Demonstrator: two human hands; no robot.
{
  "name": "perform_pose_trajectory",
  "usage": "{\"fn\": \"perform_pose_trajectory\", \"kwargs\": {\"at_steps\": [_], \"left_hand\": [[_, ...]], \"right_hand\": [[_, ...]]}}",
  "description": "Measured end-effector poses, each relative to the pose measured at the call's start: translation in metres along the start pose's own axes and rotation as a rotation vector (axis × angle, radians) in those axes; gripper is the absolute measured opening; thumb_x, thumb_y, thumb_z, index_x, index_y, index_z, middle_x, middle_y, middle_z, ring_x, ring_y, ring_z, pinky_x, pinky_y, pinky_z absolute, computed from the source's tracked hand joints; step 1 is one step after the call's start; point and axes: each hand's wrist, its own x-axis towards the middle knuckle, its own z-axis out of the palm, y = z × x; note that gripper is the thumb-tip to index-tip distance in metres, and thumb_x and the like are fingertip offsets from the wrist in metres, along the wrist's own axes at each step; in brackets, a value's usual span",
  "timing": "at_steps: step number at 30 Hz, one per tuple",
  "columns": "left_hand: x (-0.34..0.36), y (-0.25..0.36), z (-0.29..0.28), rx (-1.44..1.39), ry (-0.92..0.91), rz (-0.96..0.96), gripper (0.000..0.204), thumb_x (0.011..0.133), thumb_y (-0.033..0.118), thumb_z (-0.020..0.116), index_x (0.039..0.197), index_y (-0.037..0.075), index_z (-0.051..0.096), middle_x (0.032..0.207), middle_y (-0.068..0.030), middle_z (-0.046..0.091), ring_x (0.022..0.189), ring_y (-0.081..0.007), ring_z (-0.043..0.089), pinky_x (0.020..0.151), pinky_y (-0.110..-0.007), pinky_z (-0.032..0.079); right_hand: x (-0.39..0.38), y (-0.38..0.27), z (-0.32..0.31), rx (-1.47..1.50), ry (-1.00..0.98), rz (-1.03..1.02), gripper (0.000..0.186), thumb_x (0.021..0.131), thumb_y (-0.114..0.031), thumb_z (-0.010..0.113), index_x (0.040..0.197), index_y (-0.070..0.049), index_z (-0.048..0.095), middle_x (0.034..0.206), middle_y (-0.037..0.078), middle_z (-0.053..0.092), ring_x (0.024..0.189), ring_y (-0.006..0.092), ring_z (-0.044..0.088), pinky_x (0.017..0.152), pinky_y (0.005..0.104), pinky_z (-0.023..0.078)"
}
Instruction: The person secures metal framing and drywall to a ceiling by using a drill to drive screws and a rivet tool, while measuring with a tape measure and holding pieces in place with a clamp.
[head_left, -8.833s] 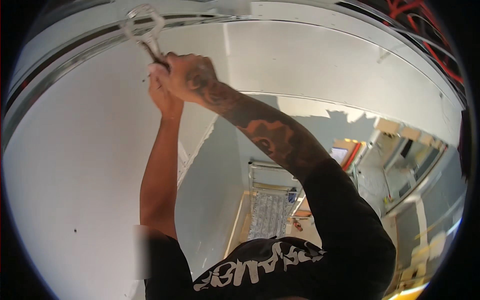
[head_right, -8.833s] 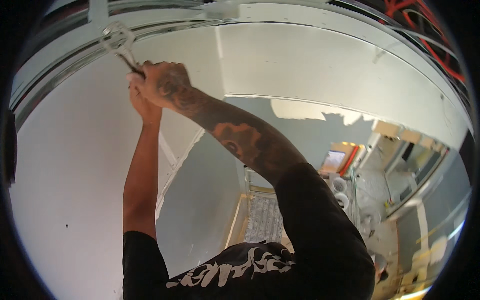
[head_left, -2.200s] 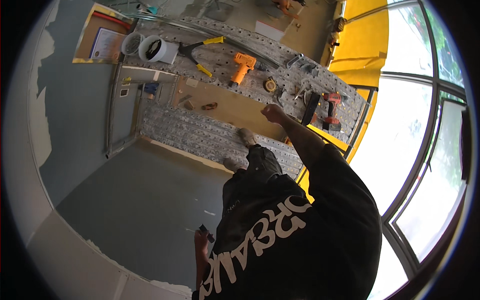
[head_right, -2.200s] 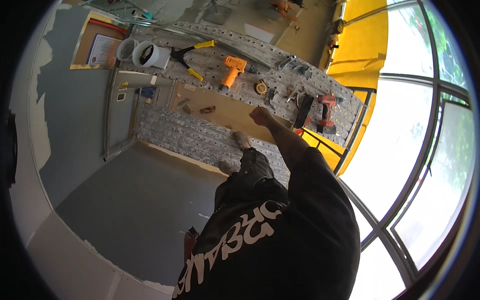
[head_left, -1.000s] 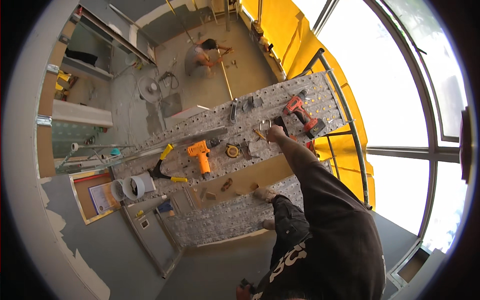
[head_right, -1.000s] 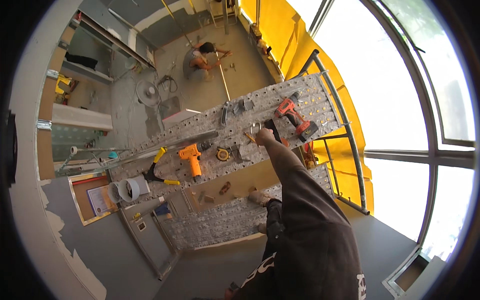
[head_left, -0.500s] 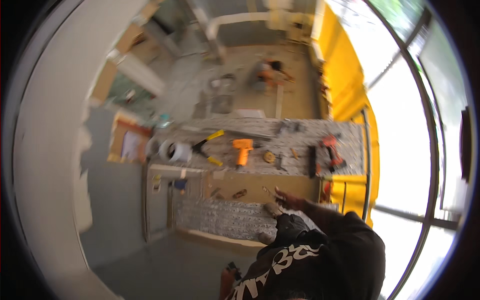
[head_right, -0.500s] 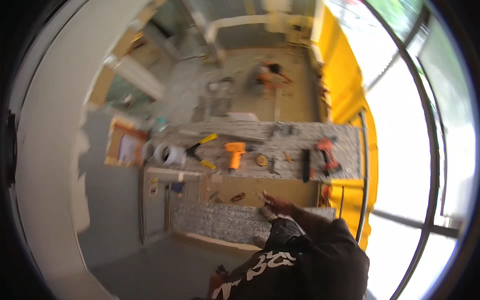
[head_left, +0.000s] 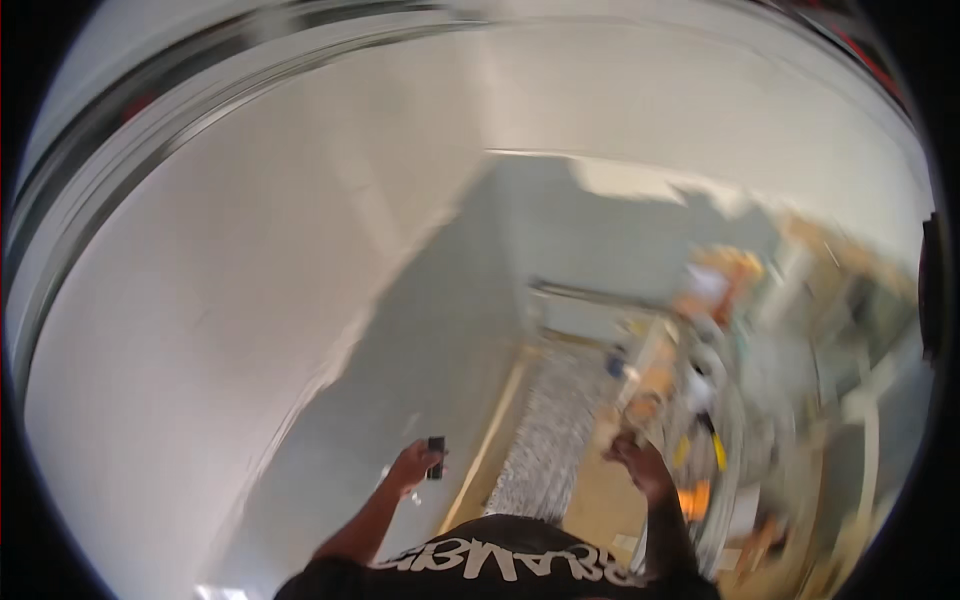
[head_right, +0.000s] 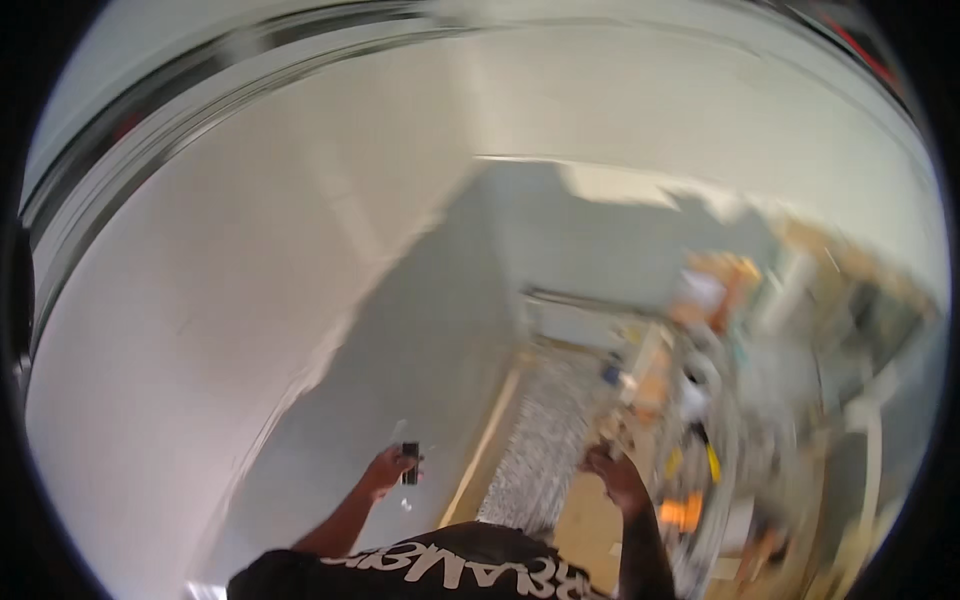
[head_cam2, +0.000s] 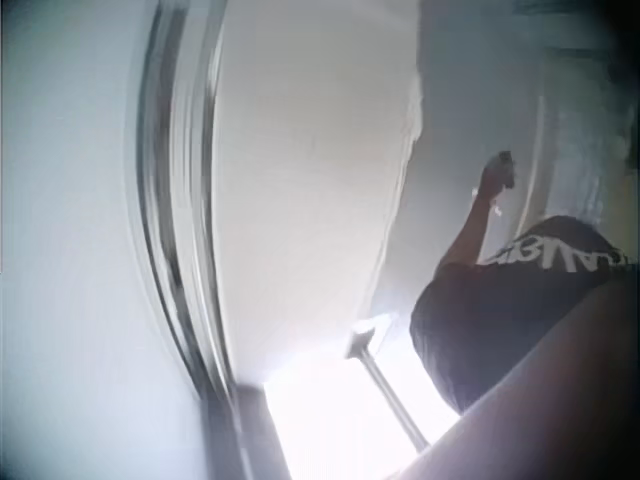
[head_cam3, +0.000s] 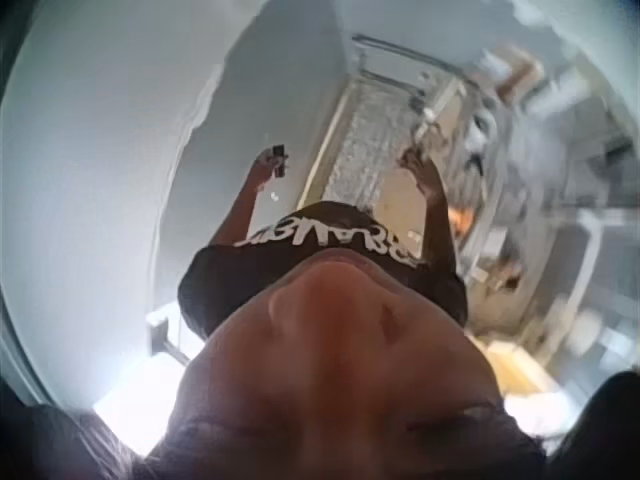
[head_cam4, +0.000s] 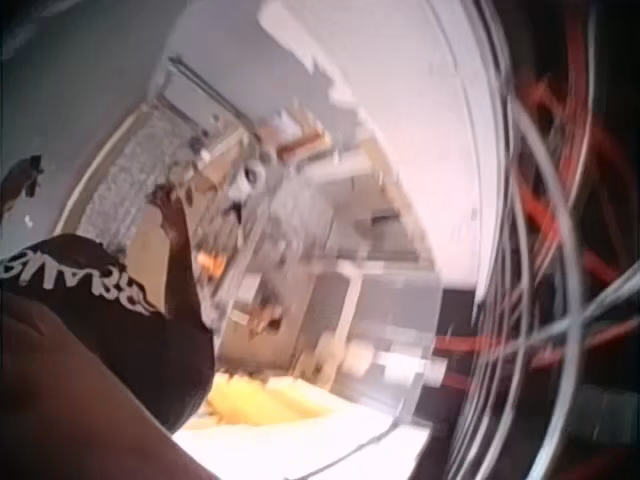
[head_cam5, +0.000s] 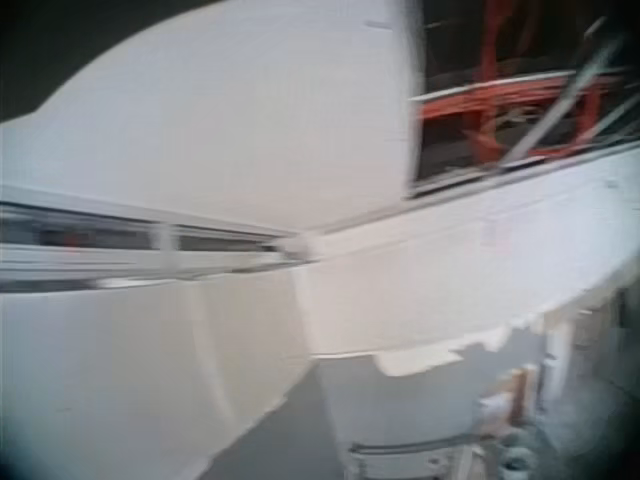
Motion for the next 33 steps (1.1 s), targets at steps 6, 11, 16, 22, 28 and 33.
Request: {"fn": "perform_pose_trajectory", "kwargs": {"at_steps": [6, 11, 16, 22, 28, 33], "left_hand": [[-0.164, 0.071, -0.082, -0.154, 0.397, 0.337, 0.022, 0.098, 0.011, 0.055, 0.115, -0.003, 0.054, 0.112, -0.0138, 0.067, 0.096, -0.0191, 0.068, 0.085, -0.031, 0.053], [-0.337, 0.146, -0.124, 0.227, 0.987, 0.565, 0.027, 0.095, 0.003, 0.059, 0.121, -0.002, 0.058, 0.101, -0.0102, 0.071, 0.097, -0.0133, 0.065, 0.085, -0.029, 0.053], [-0.454, 0.208, -0.153, 0.166, 1.362, 0.889, 0.027, 0.088, -0.003, 0.066, 0.114, 0.000, 0.059, 0.098, -0.0085, 0.071, 0.098, -0.0124, 0.065, 0.087, -0.029, 0.051], [-0.513, 0.322, -0.154, 0.894, 1.843, 0.914, 0.028, 0.091, 0.021, 0.067, 0.110, 0.000, 0.067, 0.098, -0.0118, 0.073, 0.090, -0.0160, 0.067, 0.085, -0.031, 0.050], [-0.506, 0.446, -0.119, 0.858, 1.922, 0.728, 0.040, 0.093, 0.030, 0.064, 0.116, -0.002, 0.067, 0.095, -0.0117, 0.071, 0.086, -0.0189, 0.064, 0.082, -0.032, 0.049], [-0.551, 0.476, -0.144, 1.057, 1.843, 0.474, 0.040, 0.091, 0.033, 0.067, 0.111, -0.002, 0.069, 0.090, -0.0139, 0.070, 0.077, -0.0216, 0.063, 0.076, -0.037, 0.048]], "right_hand": [[0.022, -0.011, 0.152, -0.247, -0.357, -0.001, 0.019, 0.099, -0.018, 0.055, 0.106, 0.000, 0.058, 0.092, 0.013, 0.064, 0.091, 0.0279, 0.067, 0.082, 0.0413, 0.056], [-0.006, 0.035, 0.291, -0.183, -0.826, 0.160, 0.019, 0.099, -0.014, 0.053, 0.109, 0.001, 0.056, 0.093, 0.012, 0.064, 0.093, 0.0289, 0.067, 0.088, 0.0438, 0.053], [-0.045, 0.067, 0.360, -0.223, -1.142, 0.163, 0.028, 0.093, -0.026, 0.063, 0.105, 0.000, 0.058, 0.091, 0.013, 0.063, 0.095, 0.0304, 0.065, 0.090, 0.0462, 0.050], [-0.045, 0.074, 0.385, -0.218, -1.319, 0.273, 0.022, 0.098, -0.021, 0.057, 0.105, 0.000, 0.058, 0.093, 0.011, 0.065, 0.096, 0.0267, 0.066, 0.093, 0.0449, 0.050], [-0.022, 0.002, 0.372, -0.239, -1.483, 0.365, 0.023, 0.098, -0.022, 0.057, 0.105, -0.001, 0.062, 0.098, 0.011, 0.068, 0.098, 0.0230, 0.065, 0.092, 0.0390, 0.049], [-0.019, -0.006, 0.375, -0.316, -1.605, 0.359, 0.024, 0.100, -0.023, 0.055, 0.104, 0.000, 0.062, 0.097, 0.012, 0.067, 0.099, 0.0228, 0.065, 0.092, 0.0387, 0.049]]}}
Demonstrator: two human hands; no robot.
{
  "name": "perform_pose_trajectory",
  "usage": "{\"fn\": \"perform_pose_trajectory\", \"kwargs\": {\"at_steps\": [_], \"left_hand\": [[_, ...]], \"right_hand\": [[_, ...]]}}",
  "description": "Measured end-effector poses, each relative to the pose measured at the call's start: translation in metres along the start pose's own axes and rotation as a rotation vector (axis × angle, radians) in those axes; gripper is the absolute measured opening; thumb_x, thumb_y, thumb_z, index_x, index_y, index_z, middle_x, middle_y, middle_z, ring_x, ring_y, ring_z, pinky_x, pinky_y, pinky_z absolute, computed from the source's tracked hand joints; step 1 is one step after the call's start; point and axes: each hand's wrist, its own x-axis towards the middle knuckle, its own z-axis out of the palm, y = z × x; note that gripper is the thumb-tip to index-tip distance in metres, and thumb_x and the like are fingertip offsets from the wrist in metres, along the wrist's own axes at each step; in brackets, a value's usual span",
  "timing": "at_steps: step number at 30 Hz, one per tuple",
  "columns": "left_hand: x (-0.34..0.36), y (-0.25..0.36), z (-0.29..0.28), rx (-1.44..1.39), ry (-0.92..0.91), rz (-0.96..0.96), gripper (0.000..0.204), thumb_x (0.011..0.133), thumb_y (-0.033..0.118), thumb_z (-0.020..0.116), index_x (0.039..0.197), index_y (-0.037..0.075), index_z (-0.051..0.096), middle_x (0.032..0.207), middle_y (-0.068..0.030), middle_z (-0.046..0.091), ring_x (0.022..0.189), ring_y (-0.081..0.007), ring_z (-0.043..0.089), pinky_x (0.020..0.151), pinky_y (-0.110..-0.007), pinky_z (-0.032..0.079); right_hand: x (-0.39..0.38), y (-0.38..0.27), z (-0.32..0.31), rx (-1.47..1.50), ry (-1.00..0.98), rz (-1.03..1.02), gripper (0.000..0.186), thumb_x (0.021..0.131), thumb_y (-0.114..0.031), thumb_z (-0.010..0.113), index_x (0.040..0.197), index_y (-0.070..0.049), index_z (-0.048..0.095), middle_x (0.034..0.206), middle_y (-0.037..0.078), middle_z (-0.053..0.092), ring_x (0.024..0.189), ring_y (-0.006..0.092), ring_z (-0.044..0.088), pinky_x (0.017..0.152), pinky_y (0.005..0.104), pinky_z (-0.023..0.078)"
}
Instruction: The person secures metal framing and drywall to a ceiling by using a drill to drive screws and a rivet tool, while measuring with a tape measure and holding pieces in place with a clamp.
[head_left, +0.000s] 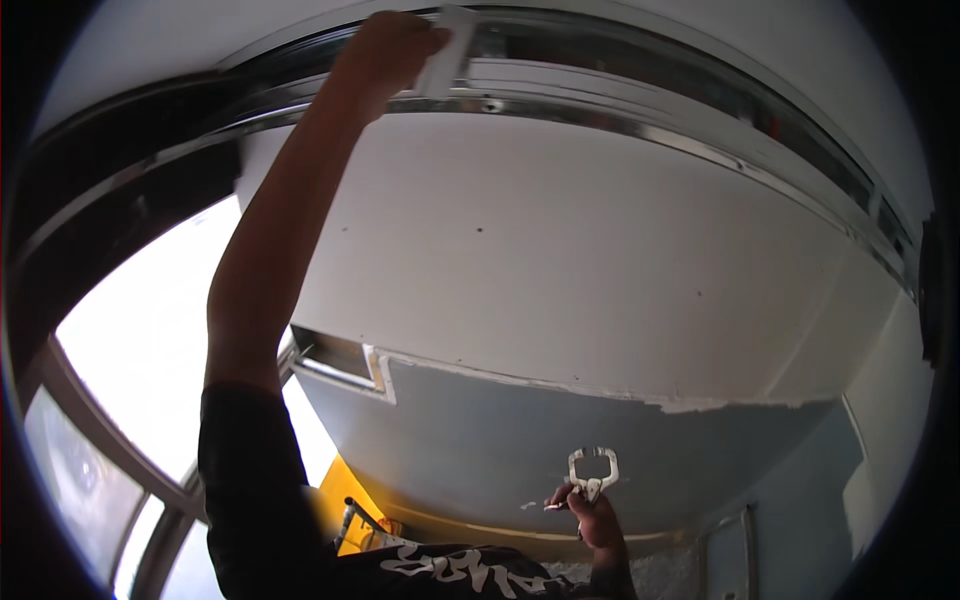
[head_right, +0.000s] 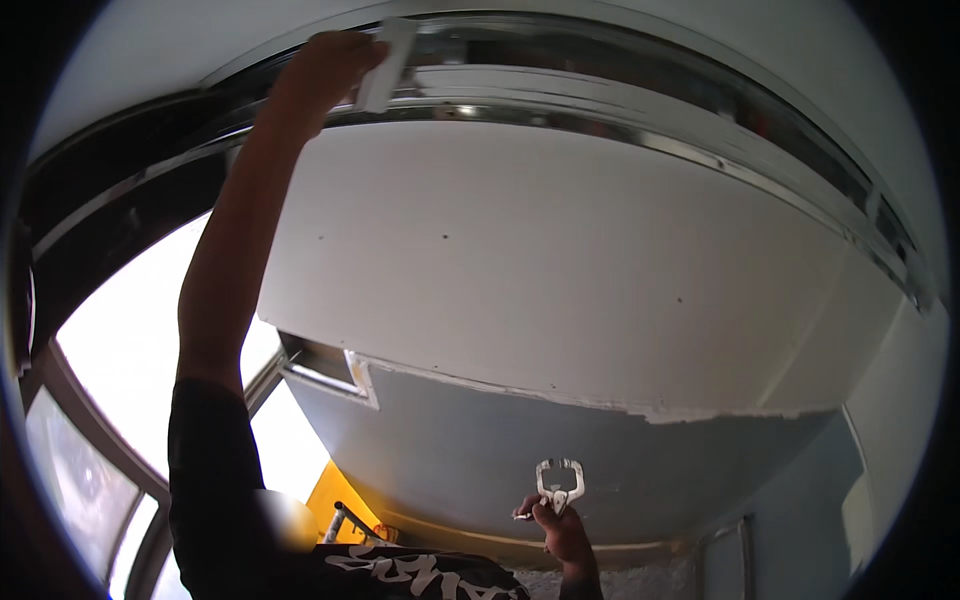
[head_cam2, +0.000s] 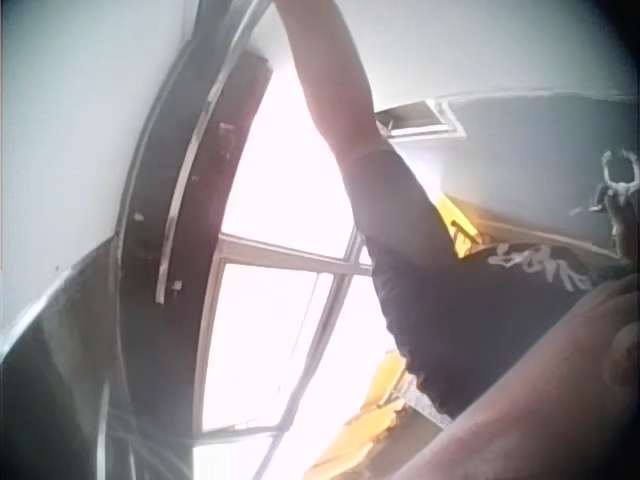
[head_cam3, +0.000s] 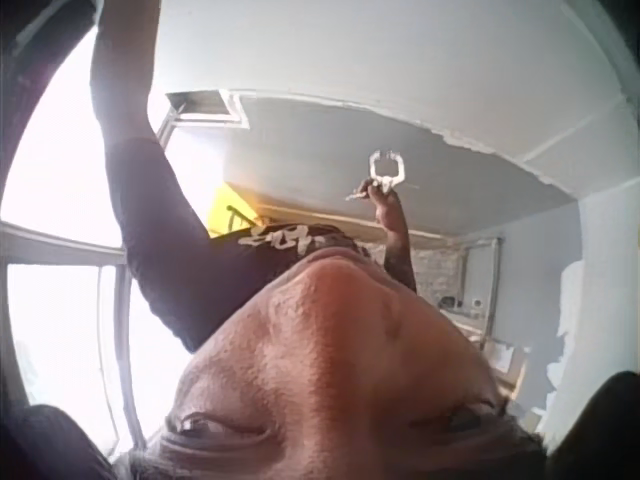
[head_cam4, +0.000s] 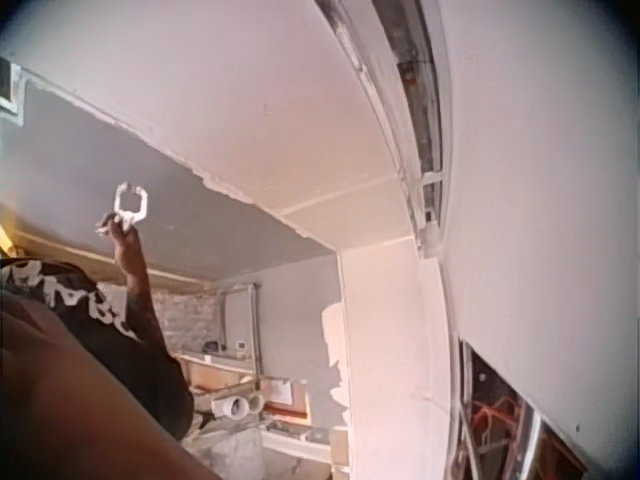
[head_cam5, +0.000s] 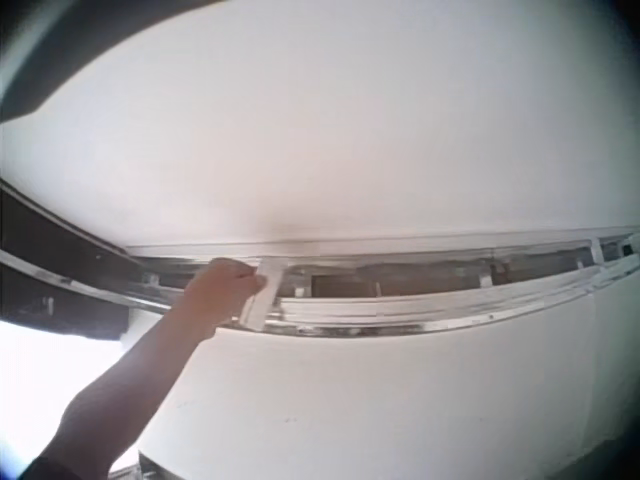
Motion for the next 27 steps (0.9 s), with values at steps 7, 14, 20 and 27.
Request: {"fn": "perform_pose_trajectory", "kwargs": {"at_steps": [7, 14, 20, 27], "left_hand": [[0.005, 0.012, 0.024, 0.115, -0.067, -0.369, 0.038, 0.094, 0.034, 0.064, 0.107, -0.002, 0.070, 0.093, -0.0193, 0.071, 0.079, -0.0281, 0.067, 0.080, -0.048, 0.048], [0.024, -0.029, 0.007, 0.186, -0.080, -0.281, 0.035, 0.093, 0.032, 0.066, 0.101, -0.002, 0.071, 0.102, -0.0173, 0.070, 0.101, -0.0292, 0.064, 0.088, -0.050, 0.047], [0.034, -0.023, 0.017, -0.077, -0.007, -0.395, 0.032, 0.094, 0.021, 0.060, 0.091, -0.010, 0.066, 0.090, -0.0210, 0.068, 0.091, -0.0265, 0.067, 0.094, -0.049, 0.051], [0.031, -0.031, 0.013, 0.194, -0.094, -0.237, 0.024, 0.082, 0.020, 0.066, 0.101, 0.007, 0.072, 0.107, -0.0143, 0.069, 0.102, -0.0313, 0.068, 0.090, -0.039, 0.055]], "right_hand": [[-0.015, -0.018, -0.011, -0.154, 0.002, -0.017, 0.037, 0.100, -0.035, 0.057, 0.101, 0.002, 0.060, 0.089, 0.011, 0.066, 0.095, 0.0265, 0.067, 0.093, 0.0428, 0.051], [-0.019, -0.029, -0.016, -0.175, -0.036, -0.021, 0.035, 0.100, -0.033, 0.057, 0.100, 0.002, 0.059, 0.089, 0.011, 0.066, 0.094, 0.0276, 0.068, 0.093, 0.0439, 0.051], [-0.021, -0.024, -0.006, -0.121, -0.037, -0.035, 0.035, 0.100, -0.032, 0.057, 0.101, 0.003, 0.059, 0.091, 0.012, 0.065, 0.094, 0.0274, 0.067, 0.093, 0.0437, 0.052], [-0.004, -0.026, 0.015, -0.252, -0.072, -0.078, 0.037, 0.100, -0.034, 0.057, 0.104, 0.003, 0.057, 0.093, 0.012, 0.064, 0.094, 0.0266, 0.066, 0.091, 0.0430, 0.052]]}}
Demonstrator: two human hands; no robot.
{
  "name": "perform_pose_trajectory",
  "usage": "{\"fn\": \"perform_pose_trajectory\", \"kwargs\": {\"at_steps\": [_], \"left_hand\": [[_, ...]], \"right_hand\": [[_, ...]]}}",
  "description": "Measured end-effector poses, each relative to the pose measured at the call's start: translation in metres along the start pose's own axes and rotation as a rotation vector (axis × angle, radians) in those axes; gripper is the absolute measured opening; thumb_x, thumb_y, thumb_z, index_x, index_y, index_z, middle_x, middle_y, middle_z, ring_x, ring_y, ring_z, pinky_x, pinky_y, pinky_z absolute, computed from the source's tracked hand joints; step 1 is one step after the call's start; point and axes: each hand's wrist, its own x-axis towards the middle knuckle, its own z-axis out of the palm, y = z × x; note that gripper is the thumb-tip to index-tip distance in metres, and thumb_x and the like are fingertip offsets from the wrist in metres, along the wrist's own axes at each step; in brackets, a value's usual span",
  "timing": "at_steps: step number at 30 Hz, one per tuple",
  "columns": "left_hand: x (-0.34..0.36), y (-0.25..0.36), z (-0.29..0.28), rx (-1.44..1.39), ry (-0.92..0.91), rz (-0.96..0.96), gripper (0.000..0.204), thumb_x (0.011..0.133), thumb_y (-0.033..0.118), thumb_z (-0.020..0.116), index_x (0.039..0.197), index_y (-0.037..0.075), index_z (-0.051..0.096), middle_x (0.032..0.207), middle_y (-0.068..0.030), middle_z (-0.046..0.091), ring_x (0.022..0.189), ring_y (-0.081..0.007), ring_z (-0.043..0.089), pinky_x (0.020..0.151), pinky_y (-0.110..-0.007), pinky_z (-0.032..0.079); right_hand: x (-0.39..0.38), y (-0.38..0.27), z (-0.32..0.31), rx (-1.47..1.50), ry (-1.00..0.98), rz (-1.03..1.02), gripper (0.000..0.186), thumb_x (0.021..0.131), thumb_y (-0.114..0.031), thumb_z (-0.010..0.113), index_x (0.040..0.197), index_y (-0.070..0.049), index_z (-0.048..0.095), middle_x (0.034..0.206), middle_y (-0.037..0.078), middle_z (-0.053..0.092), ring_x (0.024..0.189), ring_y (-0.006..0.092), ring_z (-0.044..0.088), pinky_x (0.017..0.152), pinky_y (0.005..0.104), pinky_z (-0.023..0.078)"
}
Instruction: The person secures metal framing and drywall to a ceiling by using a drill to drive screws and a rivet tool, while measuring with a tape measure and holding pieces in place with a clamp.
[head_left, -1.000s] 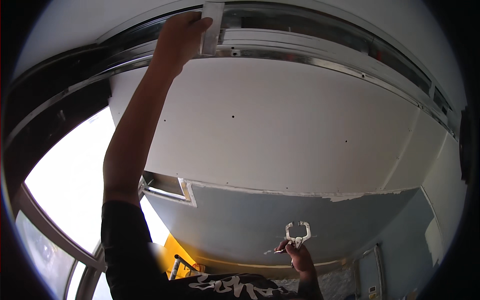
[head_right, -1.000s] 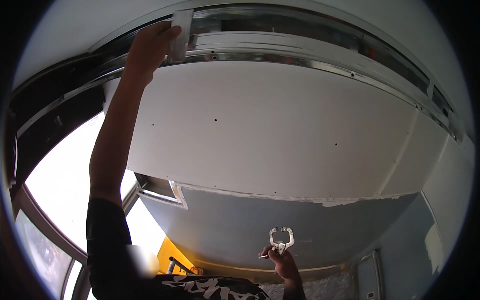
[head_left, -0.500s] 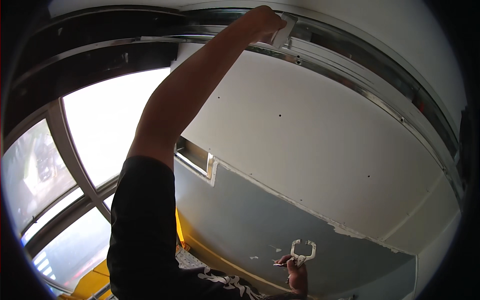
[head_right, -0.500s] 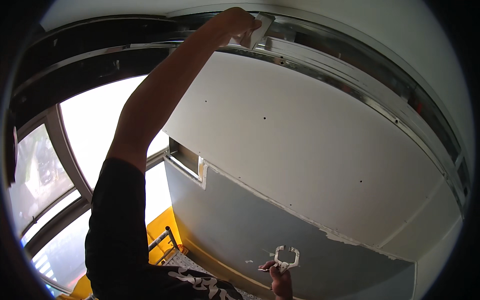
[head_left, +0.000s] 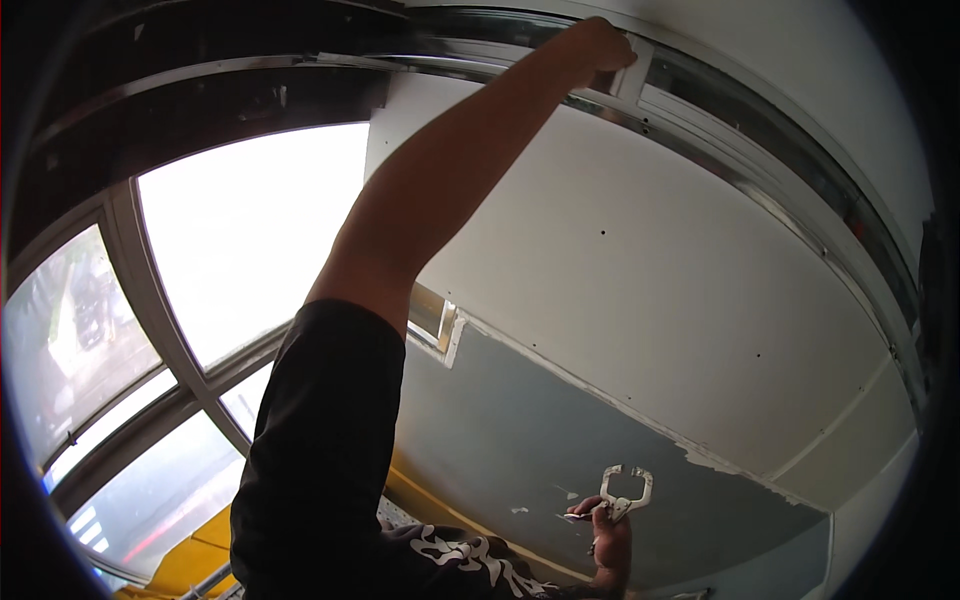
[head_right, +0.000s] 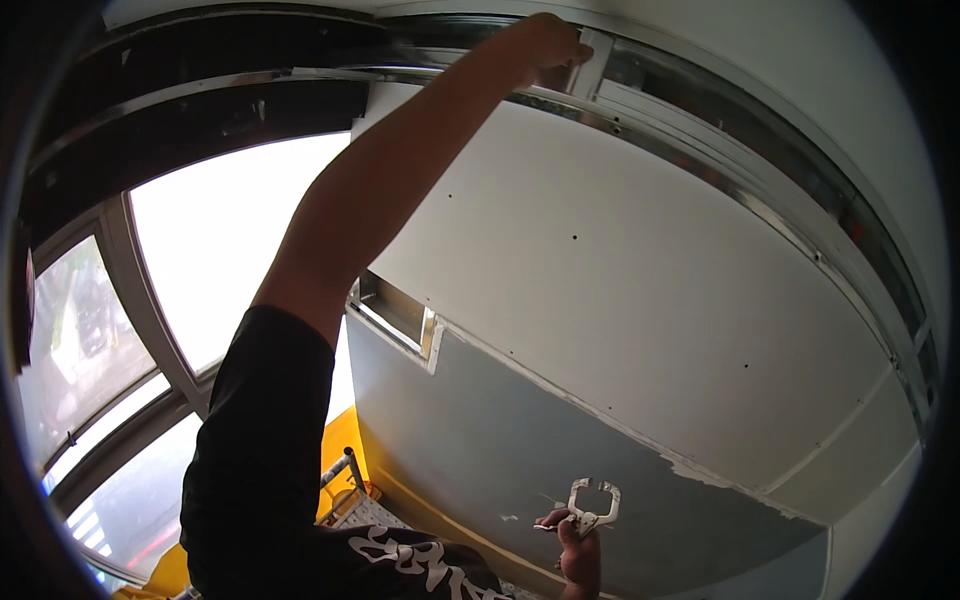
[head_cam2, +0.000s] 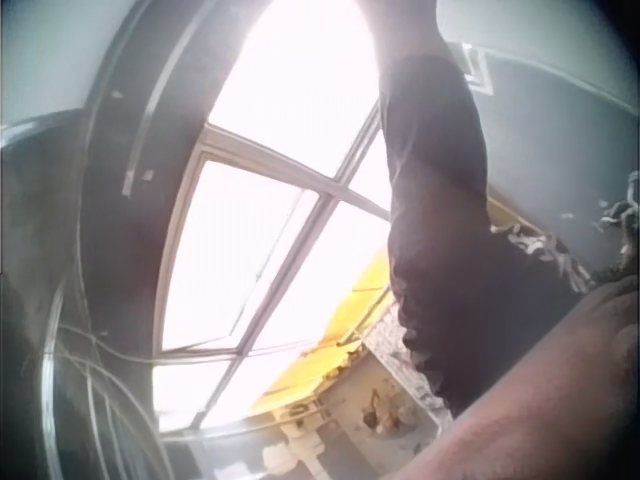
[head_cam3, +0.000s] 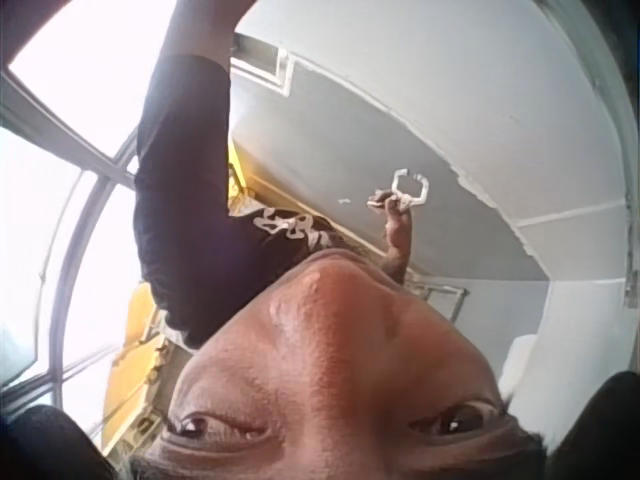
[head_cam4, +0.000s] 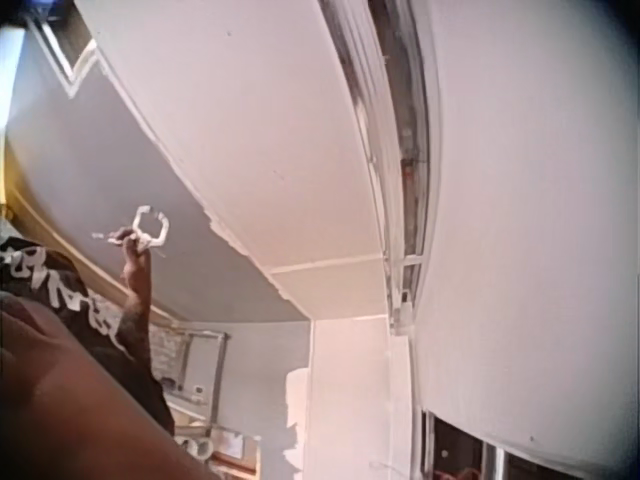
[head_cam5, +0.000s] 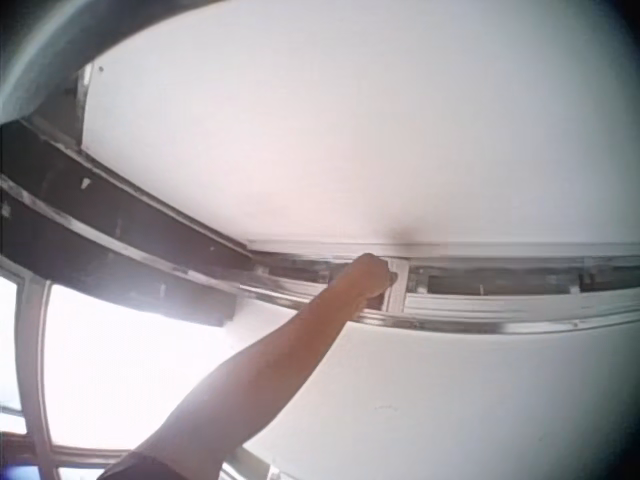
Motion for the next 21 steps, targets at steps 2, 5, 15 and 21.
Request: {"fn": "perform_pose_trajectory", "kwargs": {"at_steps": [2, 5, 15, 21], "left_hand": [[0.002, -0.005, -0.003, 0.807, -0.115, 0.522, 0.026, 0.086, 0.021, 0.068, 0.103, 0.001, 0.070, 0.106, -0.0170, 0.068, 0.110, -0.0324, 0.062, 0.093, -0.051, 0.049], [-0.012, 0.008, 0.021, 0.457, -0.073, 0.278, 0.034, 0.090, 0.030, 0.056, 0.109, 0.005, 0.070, 0.110, -0.0150, 0.067, 0.118, -0.0317, 0.059, 0.105, -0.055, 0.041], [-0.047, 0.040, 0.041, -0.221, 0.264, -0.009, 0.060, 0.091, 0.029, 0.058, 0.127, -0.015, 0.039, 0.080, -0.0234, 0.067, 0.100, -0.0342, 0.067, 0.117, -0.054, 0.015], [-0.030, 0.036, 0.070, 0.001, 0.405, -0.021, 0.070, 0.092, 0.036, 0.053, 0.127, -0.019, 0.027, 0.067, -0.0127, 0.067, 0.096, -0.0306, 0.069, 0.119, -0.056, 0.004]], "right_hand": [[0.006, 0.000, 0.016, 0.052, 0.018, -0.037, 0.037, 0.100, -0.034, 0.057, 0.104, 0.003, 0.057, 0.093, 0.012, 0.064, 0.094, 0.0267, 0.066, 0.090, 0.0433, 0.052], [0.016, -0.009, 0.044, 0.100, 0.064, -0.059, 0.036, 0.100, -0.033, 0.057, 0.101, 0.002, 0.059, 0.092, 0.012, 0.065, 0.094, 0.0259, 0.066, 0.090, 0.0420, 0.051], [0.035, -0.019, 0.087, 0.011, 0.025, 0.000, 0.037, 0.101, -0.034, 0.055, 0.101, 0.003, 0.061, 0.092, 0.012, 0.067, 0.096, 0.0242, 0.066, 0.092, 0.0397, 0.050], [0.032, -0.025, 0.092, -0.005, 0.052, -0.016, 0.039, 0.101, -0.036, 0.054, 0.101, 0.002, 0.060, 0.091, 0.012, 0.066, 0.096, 0.0246, 0.066, 0.092, 0.0400, 0.050]]}}
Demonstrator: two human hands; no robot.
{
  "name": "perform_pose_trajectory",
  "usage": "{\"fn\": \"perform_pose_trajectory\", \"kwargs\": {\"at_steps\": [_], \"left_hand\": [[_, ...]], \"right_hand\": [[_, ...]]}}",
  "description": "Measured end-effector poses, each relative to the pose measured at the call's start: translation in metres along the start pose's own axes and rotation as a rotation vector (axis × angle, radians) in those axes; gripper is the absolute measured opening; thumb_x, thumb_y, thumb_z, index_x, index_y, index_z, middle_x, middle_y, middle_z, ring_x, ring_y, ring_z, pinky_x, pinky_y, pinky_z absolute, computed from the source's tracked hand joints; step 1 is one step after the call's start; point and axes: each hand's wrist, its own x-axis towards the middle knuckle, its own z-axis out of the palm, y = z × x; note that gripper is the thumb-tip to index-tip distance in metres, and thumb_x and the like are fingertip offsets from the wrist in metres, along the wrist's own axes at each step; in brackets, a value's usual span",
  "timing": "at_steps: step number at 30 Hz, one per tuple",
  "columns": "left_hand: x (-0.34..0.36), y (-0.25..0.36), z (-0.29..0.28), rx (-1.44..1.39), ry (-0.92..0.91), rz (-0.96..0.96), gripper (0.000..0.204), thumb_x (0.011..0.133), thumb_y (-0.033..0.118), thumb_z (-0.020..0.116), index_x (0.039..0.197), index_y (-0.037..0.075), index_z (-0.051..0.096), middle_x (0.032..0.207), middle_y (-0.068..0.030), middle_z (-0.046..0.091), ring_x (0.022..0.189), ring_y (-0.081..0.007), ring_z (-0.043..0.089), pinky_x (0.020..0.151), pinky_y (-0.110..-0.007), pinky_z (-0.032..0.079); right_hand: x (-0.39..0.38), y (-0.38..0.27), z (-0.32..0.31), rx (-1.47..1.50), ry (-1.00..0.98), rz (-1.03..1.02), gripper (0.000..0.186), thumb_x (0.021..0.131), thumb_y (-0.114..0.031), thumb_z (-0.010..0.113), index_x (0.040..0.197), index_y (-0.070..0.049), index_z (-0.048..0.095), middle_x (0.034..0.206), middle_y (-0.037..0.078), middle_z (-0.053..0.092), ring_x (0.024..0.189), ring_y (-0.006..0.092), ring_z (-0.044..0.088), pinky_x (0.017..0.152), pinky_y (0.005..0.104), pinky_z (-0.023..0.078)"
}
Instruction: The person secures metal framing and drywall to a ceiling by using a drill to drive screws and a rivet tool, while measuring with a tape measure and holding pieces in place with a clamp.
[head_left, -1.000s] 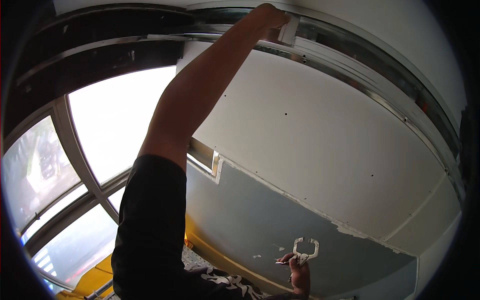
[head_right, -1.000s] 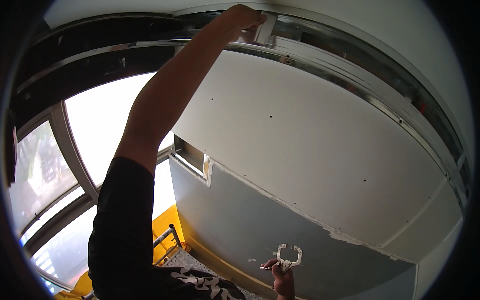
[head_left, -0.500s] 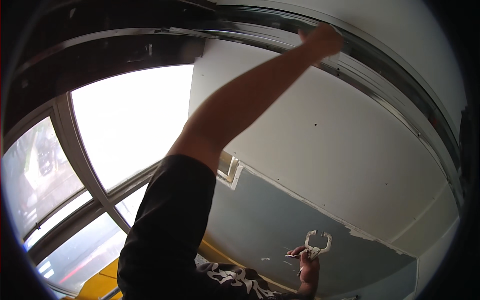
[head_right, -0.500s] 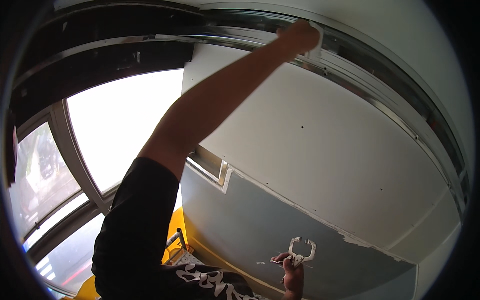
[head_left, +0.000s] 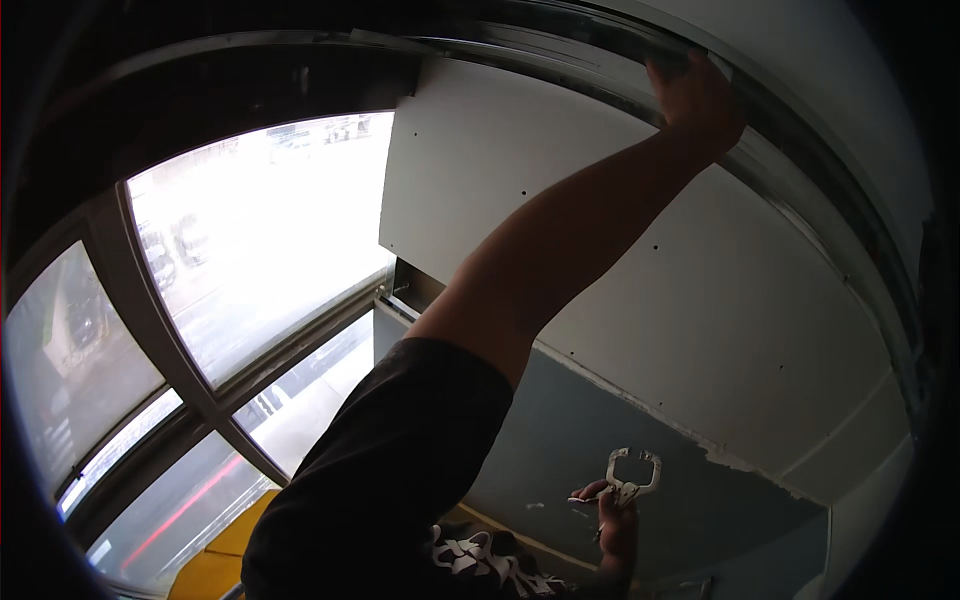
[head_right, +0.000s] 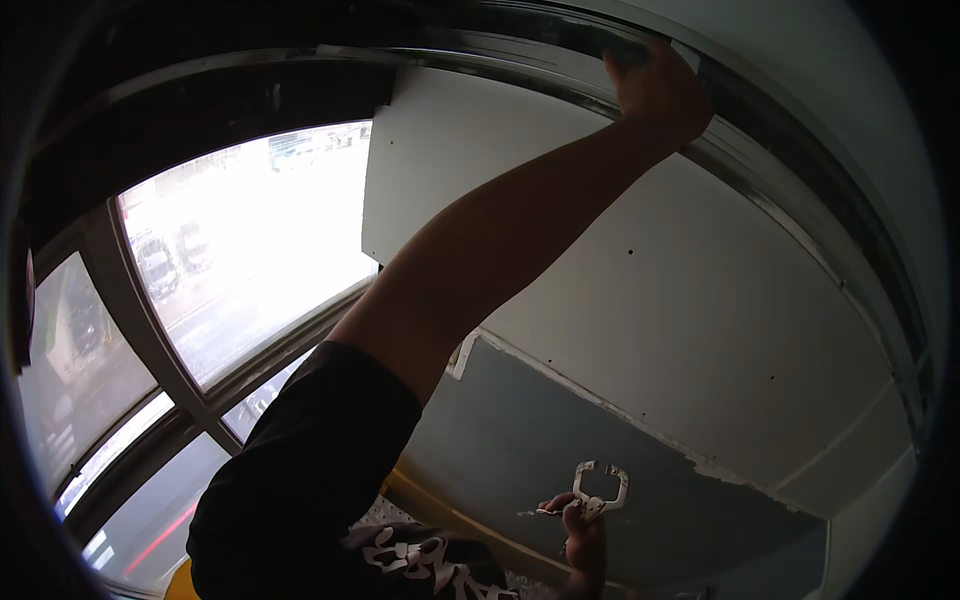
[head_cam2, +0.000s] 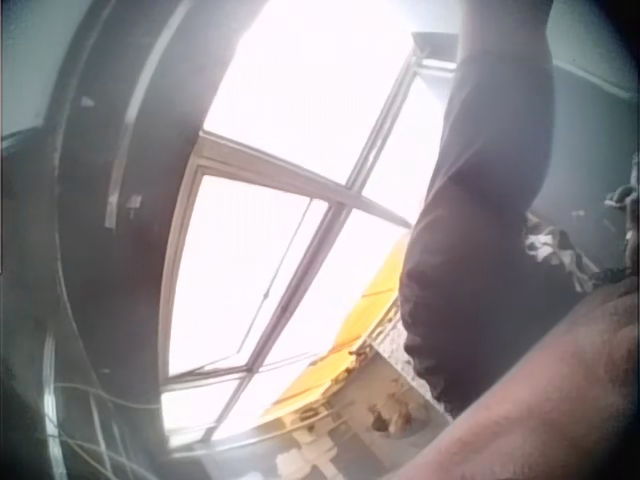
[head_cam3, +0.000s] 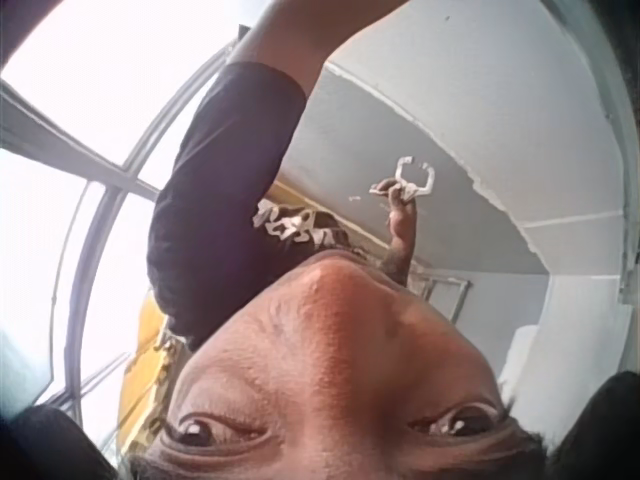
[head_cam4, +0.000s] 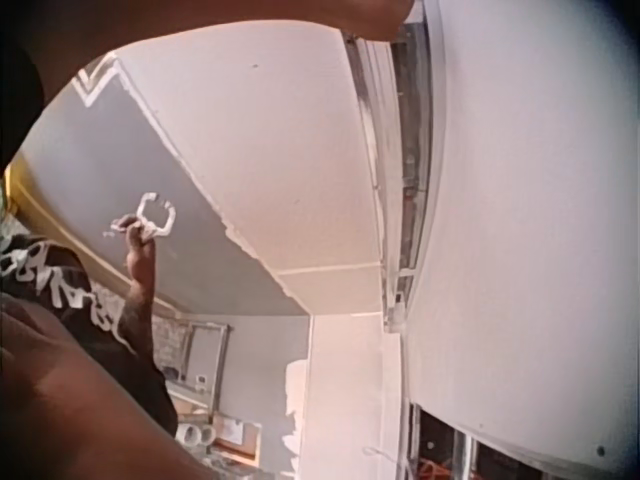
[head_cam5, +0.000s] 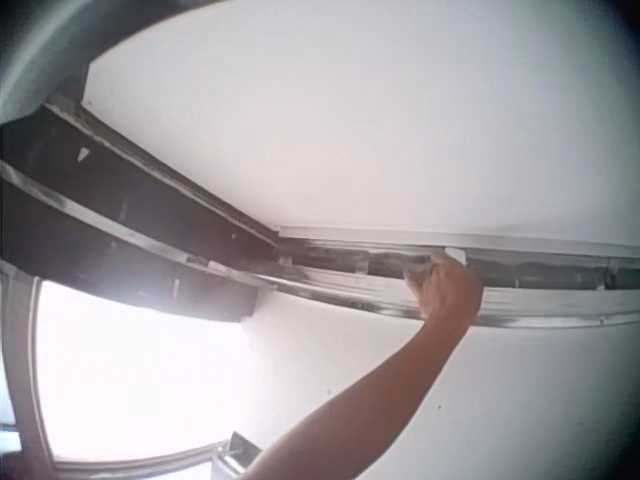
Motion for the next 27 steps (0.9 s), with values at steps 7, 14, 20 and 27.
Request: {"fn": "perform_pose_trajectory", "kwargs": {"at_steps": [7, 14, 20, 27], "left_hand": [[-0.010, 0.009, -0.040, -0.008, -0.219, 0.030, 0.073, 0.095, 0.038, 0.044, 0.133, -0.021, 0.025, 0.065, -0.0103, 0.066, 0.096, -0.0282, 0.070, 0.115, -0.067, -0.001], [0.011, -0.017, 0.005, 0.366, 0.161, 0.178, 0.072, 0.099, 0.045, 0.040, 0.141, -0.013, 0.033, 0.075, -0.0116, 0.066, 0.093, -0.0289, 0.068, 0.112, -0.072, 0.004], [-0.012, 0.015, -0.040, 0.434, 0.196, -0.103, 0.059, 0.097, 0.044, 0.044, 0.123, -0.008, 0.054, 0.100, -0.0201, 0.072, 0.103, -0.0346, 0.068, 0.118, -0.062, -0.002], [0.000, 0.005, -0.055, 0.100, -0.239, 0.114, 0.069, 0.096, 0.054, 0.045, 0.127, -0.007, 0.054, 0.108, -0.0290, 0.068, 0.112, -0.0400, 0.064, 0.119, -0.059, 0.010]], "right_hand": [[-0.002, -0.024, -0.027, -0.109, -0.026, 0.000, 0.036, 0.102, -0.034, 0.052, 0.100, 0.001, 0.060, 0.091, 0.012, 0.066, 0.097, 0.0249, 0.066, 0.091, 0.0412, 0.050], [0.018, -0.081, -0.049, -0.220, 0.034, -0.260, 0.021, 0.101, -0.019, 0.051, 0.102, 0.001, 0.058, 0.095, 0.010, 0.063, 0.097, 0.0228, 0.063, 0.092, 0.0400, 0.049], [0.043, -0.157, -0.059, -0.685, 0.083, -0.370, 0.012, 0.097, -0.010, 0.051, 0.105, -0.003, 0.058, 0.098, 0.006, 0.060, 0.094, 0.0163, 0.059, 0.087, 0.0311, 0.046], [0.100, -0.299, -0.051, -1.278, 0.277, -0.313, 0.033, 0.102, -0.031, 0.052, 0.104, 0.000, 0.061, 0.078, 0.008, 0.059, 0.069, 0.0148, 0.054, 0.066, 0.0321, 0.045]]}}
